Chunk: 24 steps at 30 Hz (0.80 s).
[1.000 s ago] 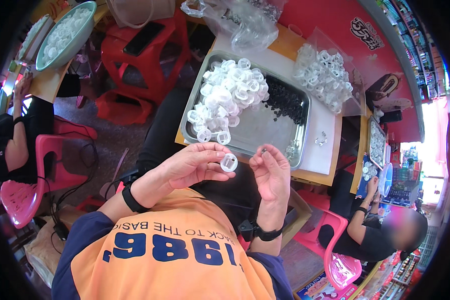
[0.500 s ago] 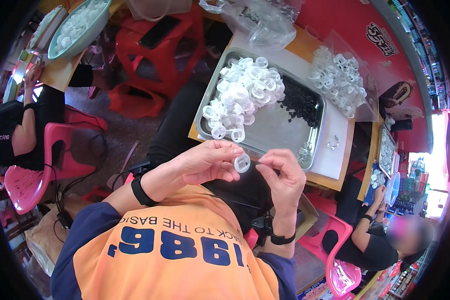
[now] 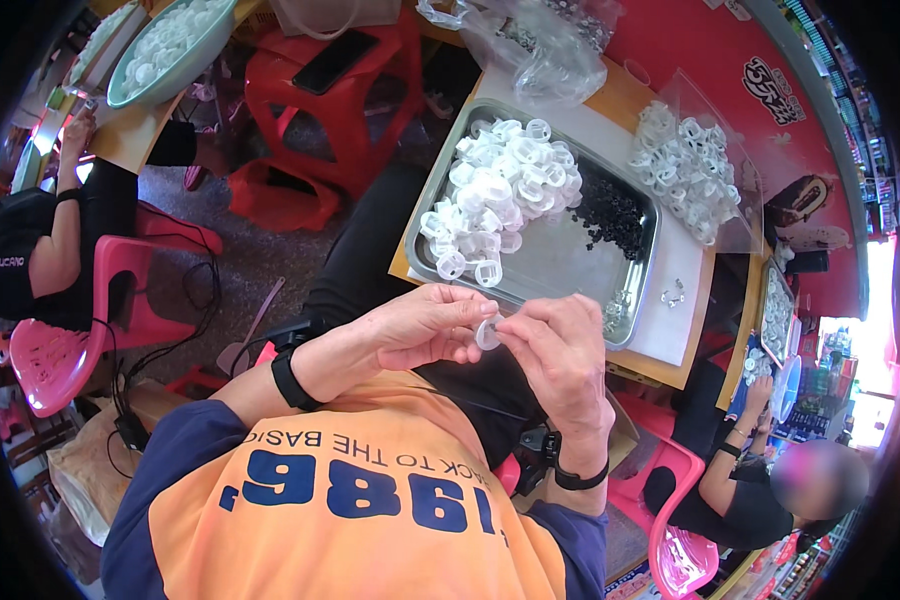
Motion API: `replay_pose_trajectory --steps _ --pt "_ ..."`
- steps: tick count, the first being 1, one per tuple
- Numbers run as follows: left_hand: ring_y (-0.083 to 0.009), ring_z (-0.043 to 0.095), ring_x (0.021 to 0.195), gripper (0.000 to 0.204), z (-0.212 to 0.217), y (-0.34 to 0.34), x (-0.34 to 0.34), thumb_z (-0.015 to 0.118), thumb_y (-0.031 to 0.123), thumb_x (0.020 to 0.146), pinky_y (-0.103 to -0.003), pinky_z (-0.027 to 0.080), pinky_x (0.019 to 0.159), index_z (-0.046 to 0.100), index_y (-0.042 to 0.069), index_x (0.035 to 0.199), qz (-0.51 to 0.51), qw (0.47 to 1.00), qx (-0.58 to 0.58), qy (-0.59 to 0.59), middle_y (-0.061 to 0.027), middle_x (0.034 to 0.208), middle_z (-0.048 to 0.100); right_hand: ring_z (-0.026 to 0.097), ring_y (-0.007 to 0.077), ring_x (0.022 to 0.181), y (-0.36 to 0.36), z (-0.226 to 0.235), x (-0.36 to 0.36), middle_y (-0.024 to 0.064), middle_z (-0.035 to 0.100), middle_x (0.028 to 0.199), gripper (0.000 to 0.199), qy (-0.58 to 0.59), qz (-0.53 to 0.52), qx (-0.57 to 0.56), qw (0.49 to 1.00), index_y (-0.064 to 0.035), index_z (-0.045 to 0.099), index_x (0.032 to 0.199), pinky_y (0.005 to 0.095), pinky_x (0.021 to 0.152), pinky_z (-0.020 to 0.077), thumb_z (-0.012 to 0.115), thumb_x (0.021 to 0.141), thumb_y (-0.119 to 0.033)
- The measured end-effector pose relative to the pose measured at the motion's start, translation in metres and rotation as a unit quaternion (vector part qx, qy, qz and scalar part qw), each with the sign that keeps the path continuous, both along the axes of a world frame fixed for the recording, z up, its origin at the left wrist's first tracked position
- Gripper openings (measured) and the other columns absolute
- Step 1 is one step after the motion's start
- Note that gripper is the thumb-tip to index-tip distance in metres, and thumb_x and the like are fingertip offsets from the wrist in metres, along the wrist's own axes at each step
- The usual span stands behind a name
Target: The worker is assembling small plastic components, likely for footwear, by hand at a workstation.
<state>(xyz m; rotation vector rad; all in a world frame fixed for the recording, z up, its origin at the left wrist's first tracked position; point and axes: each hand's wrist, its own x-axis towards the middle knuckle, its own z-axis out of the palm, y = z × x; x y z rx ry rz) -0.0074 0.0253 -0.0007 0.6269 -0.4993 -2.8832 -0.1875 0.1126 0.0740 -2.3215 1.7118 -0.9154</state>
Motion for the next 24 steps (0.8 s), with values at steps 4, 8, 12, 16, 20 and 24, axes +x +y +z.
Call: replay_pose_trajectory --steps 4,8,12,16,20,24 --pt "-0.0113 0.066 0.07 0.023 0.0 0.001 -0.001 0.064 0.027 0.097 -0.02 0.054 0.059 0.065 0.004 0.099 0.0 1.0 0.001 0.002 -0.0046 0.087 0.067 0.06 0.0172 0.082 0.001 0.001 0.002 -0.0003 0.062 0.089 0.017 0.034 0.007 -0.005 0.999 -0.0091 0.069 0.091 0.0356 0.082 0.0405 0.075 0.075 -0.008" --pt "-0.0106 0.066 0.069 0.023 -0.001 0.003 -0.002 0.065 0.027 0.097 -0.02 0.054 0.059 0.065 0.004 0.097 0.005 1.0 -0.007 -0.008 -0.0041 0.085 0.066 0.06 0.017 0.082 0.004 0.001 0.002 0.0008 0.061 0.091 0.018 0.083 0.013 -0.015 0.996 -0.0088 0.068 0.092 0.0369 0.083 0.0401 0.071 0.075 -0.008" --pt "-0.0097 0.066 0.068 0.022 -0.002 0.006 -0.003 0.066 0.027 0.096 -0.019 0.054 0.06 0.064 0.004 0.095 0.011 0.998 -0.053 -0.039 -0.0032 0.081 0.066 0.06 0.0171 0.083 0.005 0.002 0.005 0.0013 0.061 0.092 0.019 0.1 0.013 -0.014 0.995 -0.0083 0.067 0.093 0.038 0.084 0.0399 0.069 0.074 -0.008" --pt "-0.0094 0.065 0.068 0.023 -0.011 0.008 -0.003 0.066 0.027 0.096 -0.02 0.055 0.061 0.064 0.004 0.095 0.005 0.997 -0.039 -0.072 -0.0031 0.081 0.066 0.061 0.0187 0.084 0.002 -0.013 0.002 0.0032 0.061 0.093 0.016 0.058 0.024 0.025 0.998 -0.0061 0.067 0.093 0.0371 0.084 0.0411 0.07 0.078 -0.007" --pt "-0.0094 0.065 0.068 0.024 -0.018 0.007 -0.001 0.066 0.028 0.096 -0.02 0.055 0.061 0.063 0.004 0.097 0.008 0.999 -0.002 -0.047 -0.0033 0.083 0.066 0.064 0.0169 0.082 0.006 -0.013 0.006 0.0059 0.063 0.096 0.013 -0.203 -0.059 0.204 0.956 -0.0009 0.066 0.097 0.0317 0.074 0.0486 0.071 0.086 -0.005" --pt "-0.0106 0.065 0.07 0.025 -0.015 0.003 -0.003 0.064 0.028 0.097 -0.02 0.054 0.062 0.063 0.004 0.099 -0.007 0.999 -0.011 -0.029 -0.0031 0.085 0.065 0.064 0.011 0.081 0.017 -0.036 0.005 0.0047 0.064 0.099 0.015 -0.413 -0.115 0.257 0.866 0.0027 0.065 0.101 0.0253 0.07 0.0515 0.071 0.089 -0.005"
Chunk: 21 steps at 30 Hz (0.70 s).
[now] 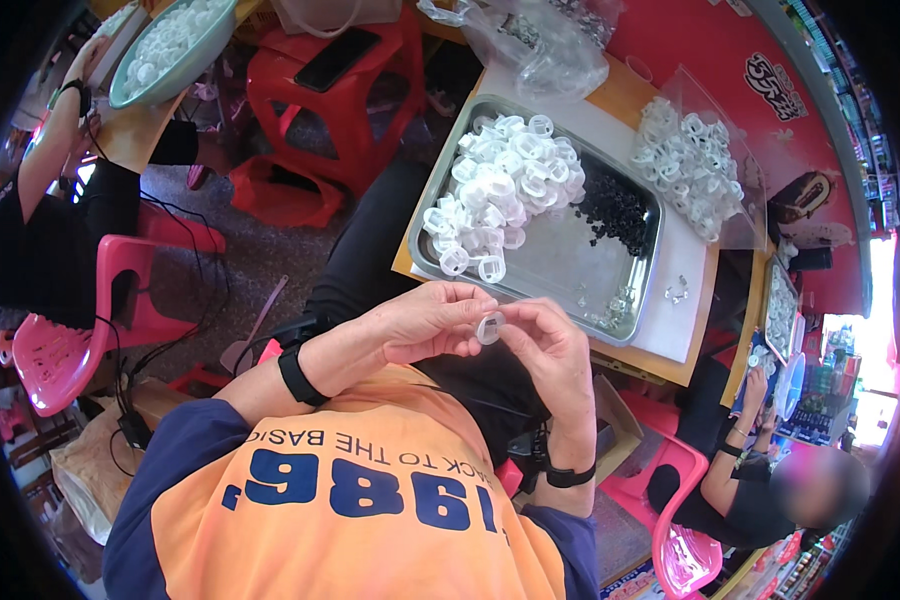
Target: The worker is assembling small plastic components, likely for footwear, by hand at a workstation.
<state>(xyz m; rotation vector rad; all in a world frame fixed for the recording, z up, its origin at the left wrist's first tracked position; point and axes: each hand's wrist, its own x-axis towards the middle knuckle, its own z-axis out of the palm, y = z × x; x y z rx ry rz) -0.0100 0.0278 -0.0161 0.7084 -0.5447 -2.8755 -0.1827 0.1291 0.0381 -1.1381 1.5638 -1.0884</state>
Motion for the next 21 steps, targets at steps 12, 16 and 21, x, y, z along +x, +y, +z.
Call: replay_pose_trajectory --steps 12,16,21 --pt "-0.0084 0.065 0.086 0.015 0.012 0.016 -0.005 0.069 0.004 0.091 -0.021 0.055 0.077 0.068 -0.002 0.104 0.131 0.913 -0.376 -0.084 -0.0036 0.095 0.065 0.064 0.0052 0.069 0.008 -0.012 0.013 0.0023 0.066 0.087 0.012 -0.049 -0.132 0.005 0.99 0.0033 0.064 0.099 0.0188 0.061 0.0498 0.07 0.088 0.001" --pt "-0.0063 0.064 0.085 0.012 0.017 0.02 -0.009 0.069 0.0 0.089 -0.019 0.054 0.074 0.068 -0.003 0.1 0.136 0.888 -0.419 -0.132 -0.0025 0.094 0.065 0.065 0.0068 0.067 0.009 -0.012 0.017 0.0035 0.065 0.087 0.01 -0.027 -0.144 -0.014 0.989 0.0035 0.064 0.095 0.0189 0.058 0.05 0.07 0.087 0.002" --pt "-0.0063 0.065 0.081 0.008 0.015 0.022 -0.011 0.068 -0.001 0.089 -0.02 0.054 0.071 0.066 -0.004 0.096 0.144 0.851 -0.485 -0.144 -0.0024 0.091 0.066 0.066 0.009 0.067 0.011 -0.013 0.02 0.0054 0.062 0.089 0.009 0.033 -0.144 -0.061 0.987 0.0043 0.064 0.092 0.0202 0.058 0.0521 0.07 0.085 0.006"
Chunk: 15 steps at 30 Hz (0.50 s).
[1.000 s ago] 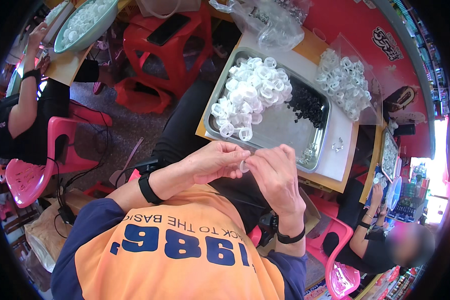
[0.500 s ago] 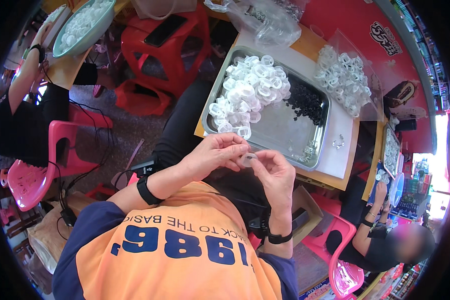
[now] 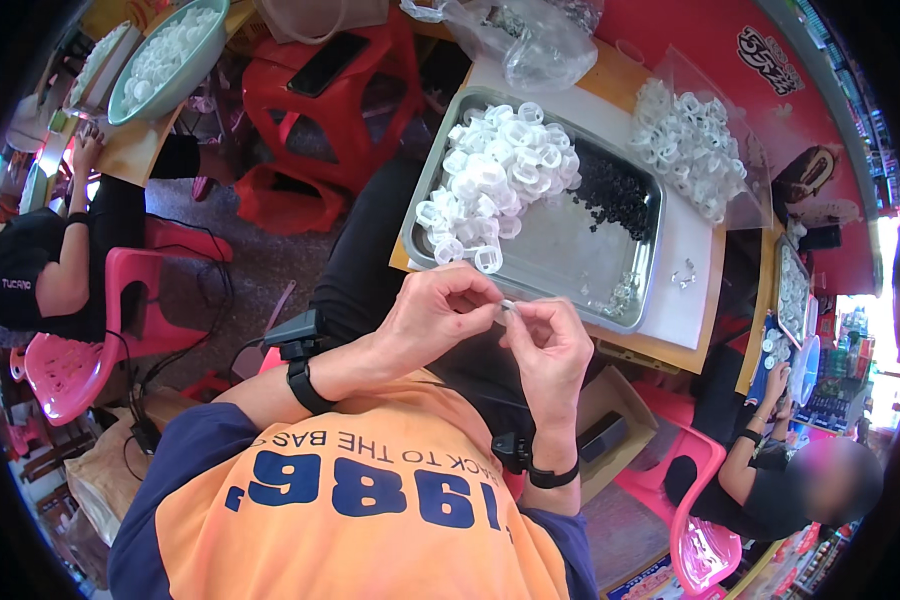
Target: The worker is assembling small plastic components, likely for footwear, by hand at a workstation.
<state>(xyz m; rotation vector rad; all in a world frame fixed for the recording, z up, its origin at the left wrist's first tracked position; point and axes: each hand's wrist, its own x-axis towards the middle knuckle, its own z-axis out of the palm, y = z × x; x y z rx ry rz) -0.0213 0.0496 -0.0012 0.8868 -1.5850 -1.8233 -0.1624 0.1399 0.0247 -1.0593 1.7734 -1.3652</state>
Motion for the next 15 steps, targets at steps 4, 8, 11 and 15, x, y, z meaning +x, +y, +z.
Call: replay_pose_trajectory --steps 4,8,11,15 --pt "-0.0091 0.068 0.075 0.008 -0.01 -0.001 -0.004 0.067 -0.002 0.088 -0.022 0.056 0.066 0.064 -0.005 0.095 0.013 1.0 -0.001 -0.008 -0.0039 0.083 0.067 0.066 0.0103 0.067 -0.002 -0.008 0.004 0.006 0.059 0.089 0.012 0.056 -0.005 -0.053 0.997 0.0042 0.063 0.092 0.0212 0.059 0.0536 0.07 0.083 0.009" --pt "-0.0113 0.069 0.071 0.008 -0.013 -0.005 -0.006 0.067 -0.002 0.088 -0.023 0.057 0.063 0.063 -0.006 0.095 0.011 1.0 -0.007 -0.009 -0.0049 0.079 0.067 0.067 0.0113 0.068 -0.006 -0.019 0.002 0.0068 0.06 0.089 0.011 0.06 -0.021 -0.054 0.997 0.0045 0.063 0.092 0.0218 0.06 0.0547 0.069 0.084 0.01" --pt "-0.0121 0.069 0.073 0.009 -0.008 -0.006 -0.006 0.066 -0.003 0.089 -0.023 0.057 0.064 0.065 -0.006 0.098 0.01 1.0 0.003 -0.01 -0.0052 0.084 0.068 0.068 0.0124 0.071 -0.008 -0.026 -0.003 0.007 0.06 0.09 0.011 -0.008 -0.054 -0.037 0.998 0.005 0.063 0.093 0.0227 0.061 0.0551 0.068 0.085 0.009" --pt "-0.012 0.069 0.077 0.015 -0.009 -0.003 -0.001 0.067 -0.005 0.088 -0.023 0.057 0.067 0.068 -0.004 0.103 0.003 0.996 -0.085 -0.011 -0.0059 0.092 0.067 0.069 0.0122 0.073 -0.008 -0.022 -0.003 0.0065 0.061 0.091 0.014 0.029 -0.046 -0.037 0.998 0.0041 0.063 0.095 0.0234 0.062 0.0549 0.071 0.083 0.006"
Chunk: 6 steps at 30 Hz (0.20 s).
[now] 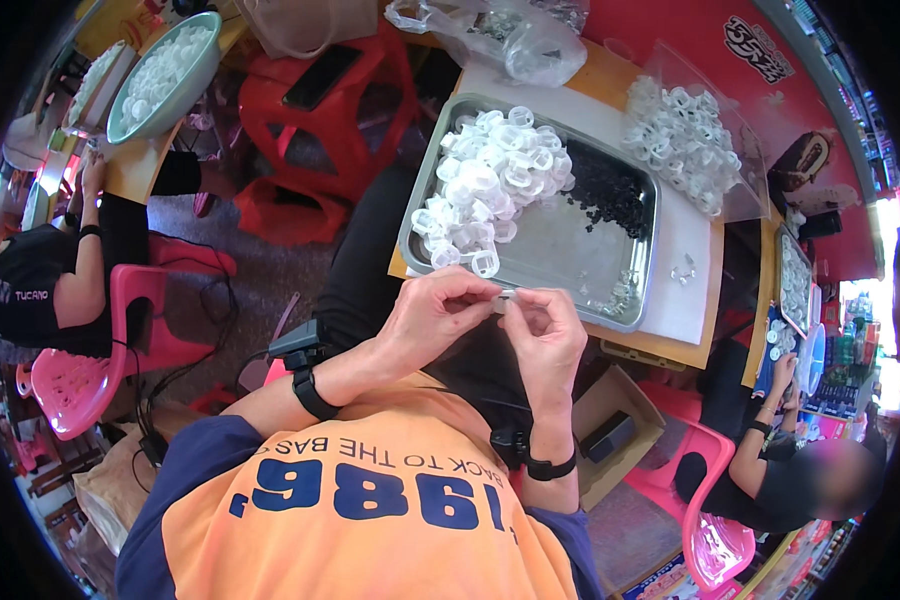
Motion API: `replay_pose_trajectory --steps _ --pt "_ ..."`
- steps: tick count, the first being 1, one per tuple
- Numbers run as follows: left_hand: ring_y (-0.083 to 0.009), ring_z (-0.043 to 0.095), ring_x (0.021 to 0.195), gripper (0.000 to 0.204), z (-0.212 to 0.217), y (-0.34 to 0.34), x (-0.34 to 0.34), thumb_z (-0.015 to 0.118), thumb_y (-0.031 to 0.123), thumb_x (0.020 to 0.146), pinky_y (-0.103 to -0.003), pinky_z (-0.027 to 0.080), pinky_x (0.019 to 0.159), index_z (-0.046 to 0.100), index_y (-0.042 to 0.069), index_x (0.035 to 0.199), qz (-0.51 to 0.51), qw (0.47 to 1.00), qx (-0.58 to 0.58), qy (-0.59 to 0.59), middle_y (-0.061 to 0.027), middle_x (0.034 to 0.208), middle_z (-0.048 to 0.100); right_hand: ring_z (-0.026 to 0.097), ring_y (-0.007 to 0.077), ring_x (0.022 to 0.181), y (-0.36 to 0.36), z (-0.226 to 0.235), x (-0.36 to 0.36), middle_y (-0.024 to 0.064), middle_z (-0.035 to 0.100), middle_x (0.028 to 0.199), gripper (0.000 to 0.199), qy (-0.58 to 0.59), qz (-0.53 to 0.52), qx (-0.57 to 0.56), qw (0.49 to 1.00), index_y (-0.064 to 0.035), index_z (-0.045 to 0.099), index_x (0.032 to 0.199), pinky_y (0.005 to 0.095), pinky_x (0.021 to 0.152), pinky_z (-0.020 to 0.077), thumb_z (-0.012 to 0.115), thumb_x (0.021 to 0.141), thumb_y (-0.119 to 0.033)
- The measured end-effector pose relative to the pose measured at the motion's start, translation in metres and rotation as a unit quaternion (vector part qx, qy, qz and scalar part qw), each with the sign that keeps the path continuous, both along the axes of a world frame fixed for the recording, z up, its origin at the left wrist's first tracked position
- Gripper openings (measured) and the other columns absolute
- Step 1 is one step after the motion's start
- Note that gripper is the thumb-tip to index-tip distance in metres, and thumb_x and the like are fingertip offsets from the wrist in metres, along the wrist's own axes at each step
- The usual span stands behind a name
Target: The worker is assembling small plastic components, likely for footwear, by hand at a workstation.
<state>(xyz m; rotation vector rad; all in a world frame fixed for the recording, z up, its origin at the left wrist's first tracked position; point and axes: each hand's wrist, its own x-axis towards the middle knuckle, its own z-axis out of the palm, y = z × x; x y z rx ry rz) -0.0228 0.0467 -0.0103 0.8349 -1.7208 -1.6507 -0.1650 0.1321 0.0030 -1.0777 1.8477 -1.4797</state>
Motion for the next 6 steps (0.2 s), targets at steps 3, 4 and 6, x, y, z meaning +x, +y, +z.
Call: replay_pose_trajectory --steps 3,4,6 --pt "-0.012 0.069 0.077 0.018 0.0028 0.0049 -0.0008 0.068 -0.005 0.087 -0.024 0.056 0.068 0.07 -0.002 0.105 0.013 0.999 -0.05 -0.012 -0.0077 0.095 0.068 0.07 0.0127 0.074 0.0011 0.0039 0.0017 0.0066 0.062 0.093 0.018 0.093 0.006 0.003 0.996 0.0021 0.065 0.097 0.0238 0.062 0.0552 0.074 0.081 0.003" --pt "-0.0119 0.069 0.077 0.018 0.0032 0.0065 -0.001 0.069 -0.004 0.087 -0.024 0.056 0.068 0.071 -0.001 0.105 0.022 0.996 -0.082 -0.012 -0.0089 0.095 0.068 0.07 0.0127 0.074 0.0015 0.0036 0.0023 0.0066 0.062 0.093 0.018 0.093 0.004 0.002 0.996 0.0021 0.065 0.097 0.0238 0.062 0.0552 0.074 0.081 0.003" --pt "-0.0115 0.069 0.081 0.019 0.003 0.0082 -0.0006 0.071 -0.001 0.087 -0.023 0.056 0.07 0.072 0.001 0.106 0.025 0.99 -0.136 -0.023 -0.0092 0.098 0.068 0.071 0.0181 0.073 0.0032 0.0013 0.0039 0.006 0.063 0.096 0.028 0.183 -0.001 -0.01 0.983 -0.0013 0.065 0.105 0.0248 0.063 0.0559 0.077 0.08 0.0"
